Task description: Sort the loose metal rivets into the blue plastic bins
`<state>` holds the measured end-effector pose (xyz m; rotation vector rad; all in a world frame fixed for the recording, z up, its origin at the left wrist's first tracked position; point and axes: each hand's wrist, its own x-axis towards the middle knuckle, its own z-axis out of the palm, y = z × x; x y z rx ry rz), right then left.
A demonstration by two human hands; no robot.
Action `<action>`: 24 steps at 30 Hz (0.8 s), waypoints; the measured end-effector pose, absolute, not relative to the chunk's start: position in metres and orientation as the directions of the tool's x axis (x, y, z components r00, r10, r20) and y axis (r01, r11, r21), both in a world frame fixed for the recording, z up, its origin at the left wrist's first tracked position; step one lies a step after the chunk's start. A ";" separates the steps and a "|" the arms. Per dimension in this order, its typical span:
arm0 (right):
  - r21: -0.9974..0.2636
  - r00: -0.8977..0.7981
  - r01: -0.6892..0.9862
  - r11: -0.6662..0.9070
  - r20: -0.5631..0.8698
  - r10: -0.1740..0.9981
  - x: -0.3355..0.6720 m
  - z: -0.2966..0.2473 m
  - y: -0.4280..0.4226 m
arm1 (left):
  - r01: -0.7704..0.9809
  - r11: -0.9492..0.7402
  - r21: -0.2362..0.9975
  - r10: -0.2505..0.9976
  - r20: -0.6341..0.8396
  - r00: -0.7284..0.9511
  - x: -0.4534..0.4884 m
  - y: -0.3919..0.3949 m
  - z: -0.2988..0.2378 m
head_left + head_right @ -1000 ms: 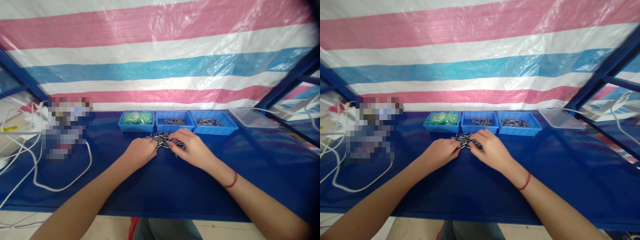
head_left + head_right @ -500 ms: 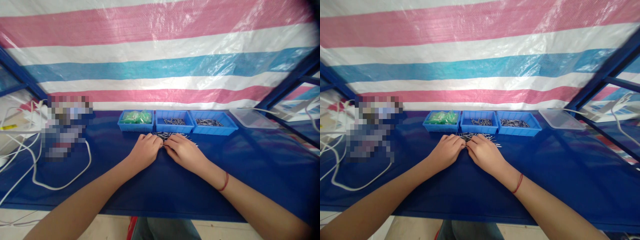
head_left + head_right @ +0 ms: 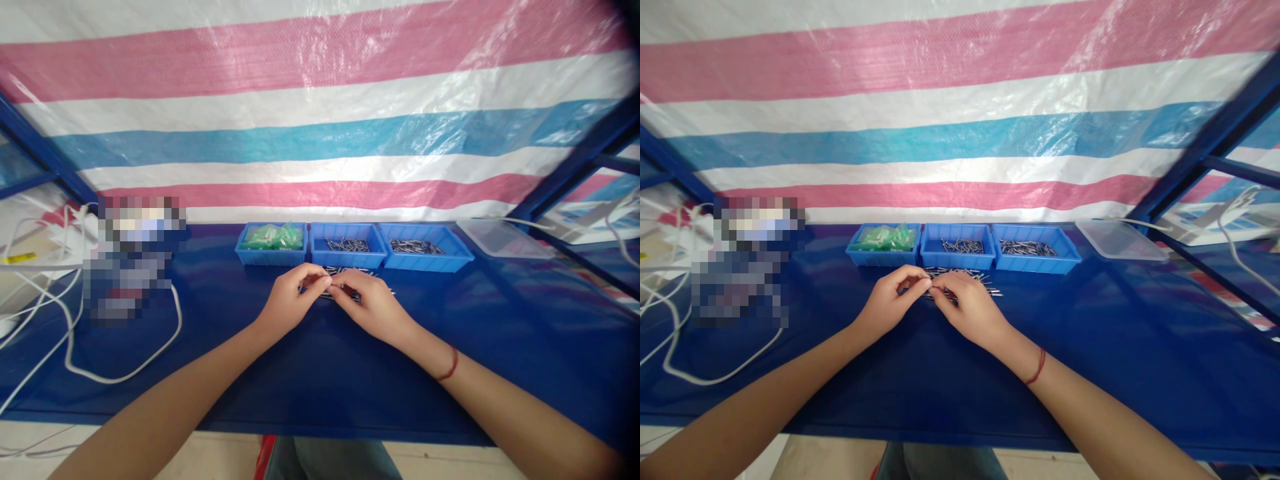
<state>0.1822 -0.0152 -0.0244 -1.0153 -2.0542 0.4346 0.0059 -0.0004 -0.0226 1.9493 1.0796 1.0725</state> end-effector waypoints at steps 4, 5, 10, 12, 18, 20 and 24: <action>-0.630 -0.382 0.473 0.616 0.484 0.787 0.181 -0.023 -0.016 | 0.312 -0.435 0.845 0.885 0.335 0.324 0.006 0.000 -0.023; -0.637 -0.385 0.465 0.615 0.480 0.788 0.181 -0.023 -0.015 | 0.315 -0.439 0.842 0.882 0.338 0.328 0.006 0.000 -0.023; -0.691 -0.311 0.437 0.576 0.485 0.817 0.184 -0.023 -0.013 | 0.329 -0.476 0.815 0.866 0.371 0.334 0.005 -0.001 -0.019; -0.702 -0.266 0.436 0.563 0.497 0.826 0.186 -0.023 -0.013 | 0.328 -0.489 0.808 0.862 0.389 0.325 0.005 0.000 -0.018; -0.725 -0.176 0.425 0.542 0.521 0.835 0.187 -0.019 -0.014 | 0.349 -0.502 0.791 0.856 0.397 0.332 0.004 0.002 -0.020; -0.721 -0.180 0.425 0.548 0.525 0.832 0.188 -0.016 -0.014 | 0.390 -0.514 0.764 0.850 0.395 0.348 0.003 0.001 -0.019; -0.662 -0.136 0.498 0.561 0.579 0.804 0.202 -0.006 -0.009 | 0.498 -0.604 0.623 0.796 0.431 0.426 0.002 0.000 -0.017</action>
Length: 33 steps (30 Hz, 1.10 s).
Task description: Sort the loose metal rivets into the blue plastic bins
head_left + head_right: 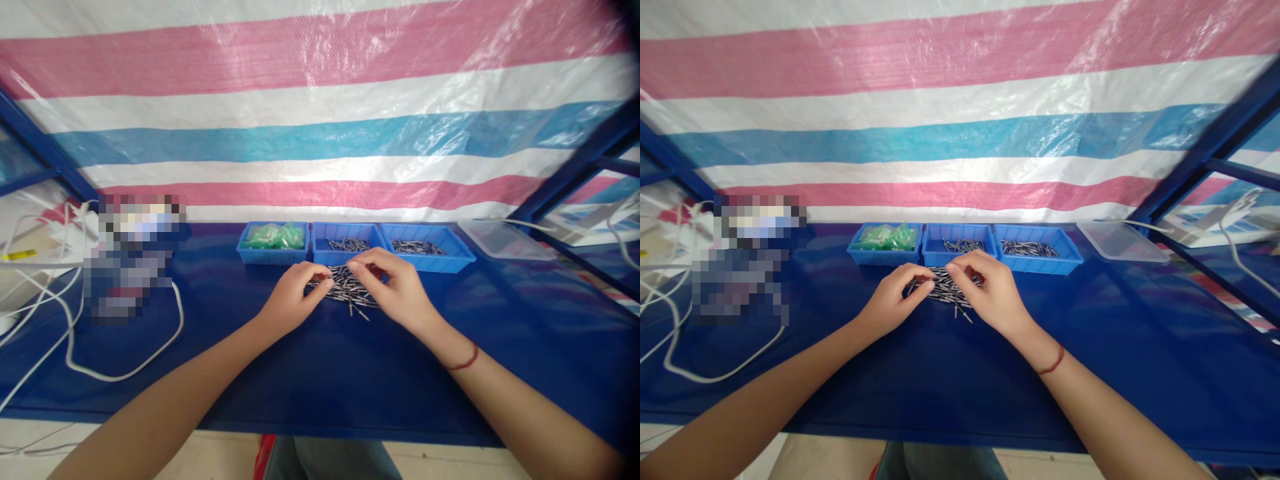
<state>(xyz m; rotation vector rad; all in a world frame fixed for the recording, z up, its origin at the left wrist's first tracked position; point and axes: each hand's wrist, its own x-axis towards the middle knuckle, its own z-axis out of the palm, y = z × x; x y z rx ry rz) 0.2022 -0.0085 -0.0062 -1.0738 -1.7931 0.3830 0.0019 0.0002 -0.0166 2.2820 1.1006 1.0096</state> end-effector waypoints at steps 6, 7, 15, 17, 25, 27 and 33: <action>-0.506 0.165 0.808 0.301 0.686 0.709 0.261 0.001 0.019 | 0.685 -0.644 0.342 0.761 0.383 0.524 -0.003 0.001 -0.017; -0.483 0.198 0.840 0.246 0.696 0.690 0.272 0.000 0.024 | 0.705 -0.638 0.309 0.765 0.364 0.532 -0.004 0.001 -0.018; -0.287 0.190 0.958 0.009 0.656 0.730 0.312 -0.025 0.045 | 0.756 -0.628 0.186 0.771 0.280 0.572 -0.006 0.002 -0.021; -0.290 0.193 0.957 0.009 0.660 0.726 0.307 -0.025 0.045 | 0.755 -0.630 0.183 0.769 0.280 0.574 -0.006 0.002 -0.020; -0.338 -0.086 0.843 0.418 0.683 0.726 0.248 -0.014 0.023 | 0.750 -0.636 0.181 0.762 0.298 0.575 -0.006 0.003 -0.020; -0.384 -0.196 0.742 0.550 0.660 0.725 0.227 -0.016 0.014 | 0.744 -0.641 0.188 0.759 0.302 0.577 -0.005 0.003 -0.022; -0.466 -0.425 0.543 0.699 0.566 0.707 0.190 -0.020 -0.003 | 0.739 -0.643 0.203 0.756 0.324 0.568 -0.002 0.003 -0.027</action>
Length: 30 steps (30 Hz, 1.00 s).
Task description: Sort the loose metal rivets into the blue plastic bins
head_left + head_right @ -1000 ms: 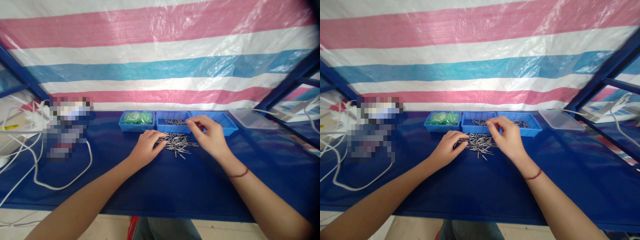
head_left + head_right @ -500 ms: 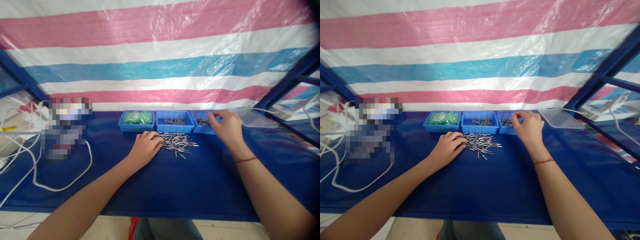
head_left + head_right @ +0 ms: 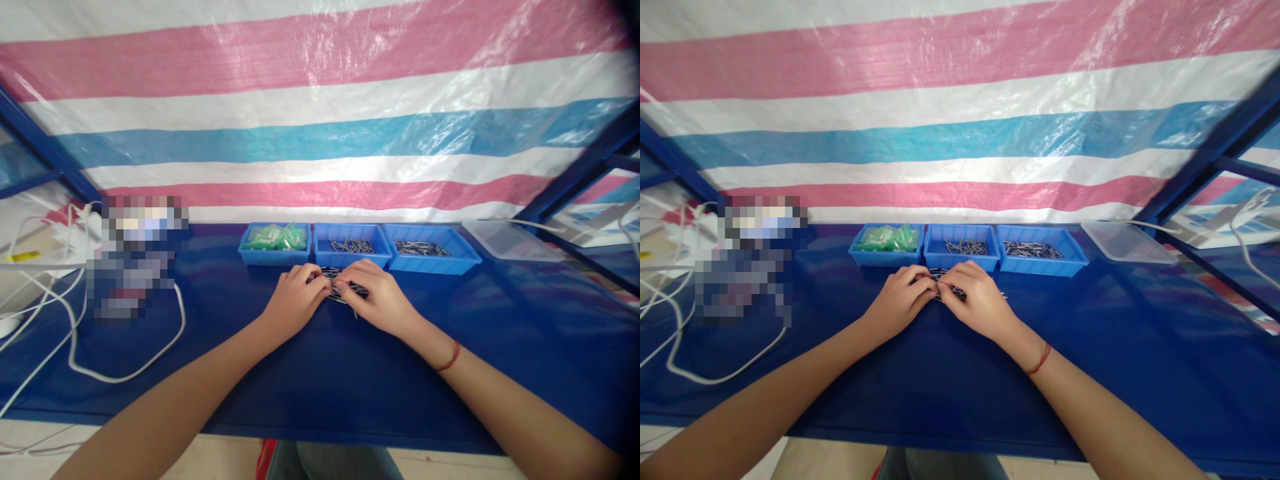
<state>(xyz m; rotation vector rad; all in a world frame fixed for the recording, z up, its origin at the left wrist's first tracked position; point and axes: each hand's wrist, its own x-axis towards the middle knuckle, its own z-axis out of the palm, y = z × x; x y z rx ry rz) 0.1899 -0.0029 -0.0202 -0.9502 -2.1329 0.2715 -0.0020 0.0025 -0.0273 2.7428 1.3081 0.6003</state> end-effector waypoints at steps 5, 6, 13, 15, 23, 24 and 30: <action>-0.481 -0.522 0.510 0.713 0.487 0.701 0.195 -0.023 -0.001 | 0.737 -0.651 0.185 0.750 0.306 0.586 -0.003 0.004 -0.028; -0.469 -0.545 0.511 0.720 0.471 0.694 0.196 -0.024 0.000 | 0.734 -0.654 0.184 0.748 0.302 0.591 -0.004 0.005 -0.028; -0.416 -0.595 0.529 0.740 0.441 0.673 0.194 -0.028 0.000 | 0.712 -0.675 0.195 0.730 0.319 0.604 -0.004 0.006 -0.027; -0.434 -0.570 0.525 0.732 0.459 0.682 0.192 -0.029 0.000 | 0.711 -0.666 0.226 0.737 0.351 0.578 -0.003 0.005 -0.029; -0.597 -0.409 0.477 0.646 0.500 0.764 0.191 -0.026 -0.004 | 0.643 -0.636 0.426 0.770 0.396 0.500 -0.001 0.007 -0.027; -0.616 -0.394 0.467 0.634 0.496 0.774 0.191 -0.025 -0.004 | 0.624 -0.640 0.447 0.768 0.392 0.507 -0.001 0.007 -0.026; -0.683 -0.313 0.474 0.556 0.459 0.831 0.189 -0.024 -0.006 | 0.505 -0.653 0.564 0.751 0.392 0.532 0.000 0.006 -0.025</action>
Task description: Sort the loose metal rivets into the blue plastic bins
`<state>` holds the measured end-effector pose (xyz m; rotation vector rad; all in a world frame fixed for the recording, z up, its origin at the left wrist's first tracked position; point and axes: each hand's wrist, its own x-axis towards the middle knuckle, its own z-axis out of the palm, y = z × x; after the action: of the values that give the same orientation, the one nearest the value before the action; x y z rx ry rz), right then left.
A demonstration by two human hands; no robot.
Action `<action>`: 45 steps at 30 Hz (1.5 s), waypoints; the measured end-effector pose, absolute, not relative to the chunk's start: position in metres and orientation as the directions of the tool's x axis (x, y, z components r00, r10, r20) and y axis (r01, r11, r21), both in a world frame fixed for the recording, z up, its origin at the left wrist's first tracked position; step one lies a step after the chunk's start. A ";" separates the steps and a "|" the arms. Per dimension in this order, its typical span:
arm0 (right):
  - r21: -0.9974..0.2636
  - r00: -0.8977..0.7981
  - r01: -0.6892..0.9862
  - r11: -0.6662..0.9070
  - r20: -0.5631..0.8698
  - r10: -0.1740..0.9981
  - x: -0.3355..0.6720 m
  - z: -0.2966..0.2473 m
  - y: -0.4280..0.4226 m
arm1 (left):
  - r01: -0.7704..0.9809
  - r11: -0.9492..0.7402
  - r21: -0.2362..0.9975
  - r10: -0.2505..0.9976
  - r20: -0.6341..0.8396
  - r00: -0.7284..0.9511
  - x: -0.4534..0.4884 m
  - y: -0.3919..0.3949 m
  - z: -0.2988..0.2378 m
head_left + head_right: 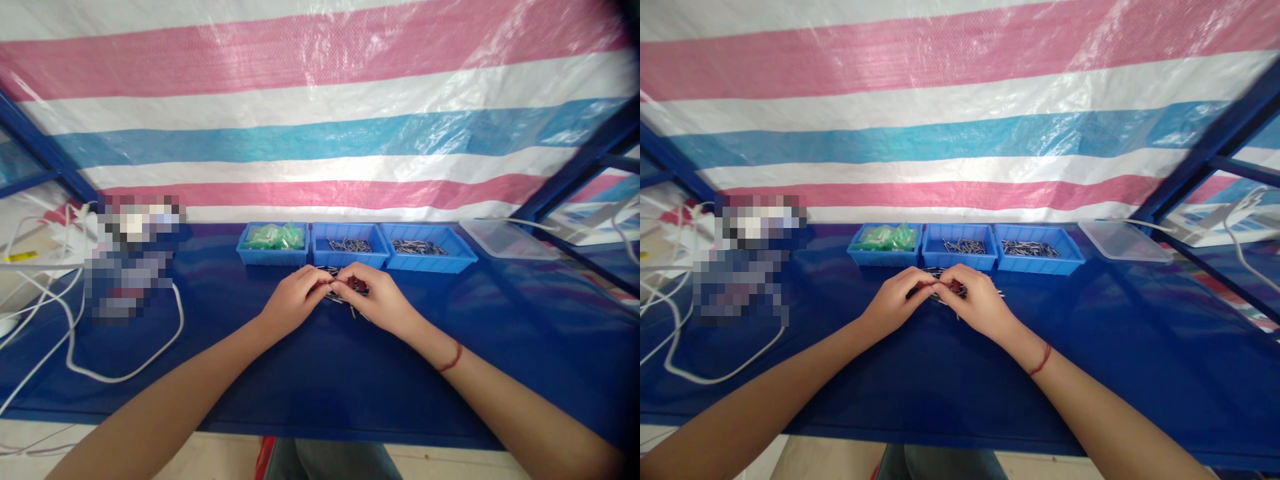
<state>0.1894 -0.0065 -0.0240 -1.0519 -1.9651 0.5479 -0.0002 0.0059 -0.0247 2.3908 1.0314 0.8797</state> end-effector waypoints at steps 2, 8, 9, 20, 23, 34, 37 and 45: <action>-0.703 -0.306 0.466 0.537 0.441 0.844 0.189 -0.024 -0.007 | 0.502 -0.647 0.574 0.756 0.397 0.520 0.000 0.006 -0.025; -0.775 -0.314 0.414 0.478 0.371 0.874 0.188 -0.028 -0.007 | 0.521 -0.635 0.570 0.766 0.382 0.517 0.000 0.005 -0.025; -0.784 -0.311 0.404 0.471 0.367 0.877 0.188 -0.029 -0.006 | 0.523 -0.640 0.563 0.762 0.382 0.523 0.000 0.005 -0.024; -0.788 -0.195 0.396 0.472 0.431 0.881 0.194 -0.025 -0.005 | 0.554 -0.687 0.470 0.724 0.377 0.578 0.000 0.003 -0.021; -0.794 -0.183 0.380 0.474 0.438 0.880 0.193 -0.024 -0.006 | 0.554 -0.674 0.488 0.735 0.372 0.567 0.000 0.004 -0.022; -0.821 -0.174 0.328 0.468 0.434 0.884 0.190 -0.027 -0.007 | 0.530 -0.688 0.496 0.719 0.365 0.592 0.001 0.004 -0.025; -0.824 -0.173 0.323 0.466 0.433 0.885 0.190 -0.025 -0.008 | 0.524 -0.690 0.499 0.715 0.362 0.598 0.001 0.004 -0.024; -0.810 -0.182 0.339 0.479 0.443 0.878 0.192 -0.022 -0.007 | 0.526 -0.642 0.558 0.765 0.419 0.489 -0.001 0.005 -0.020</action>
<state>0.1919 -0.0070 -0.0224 -1.0383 -1.7465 0.6889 -0.0011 0.0047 -0.0200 2.3827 1.0811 0.9336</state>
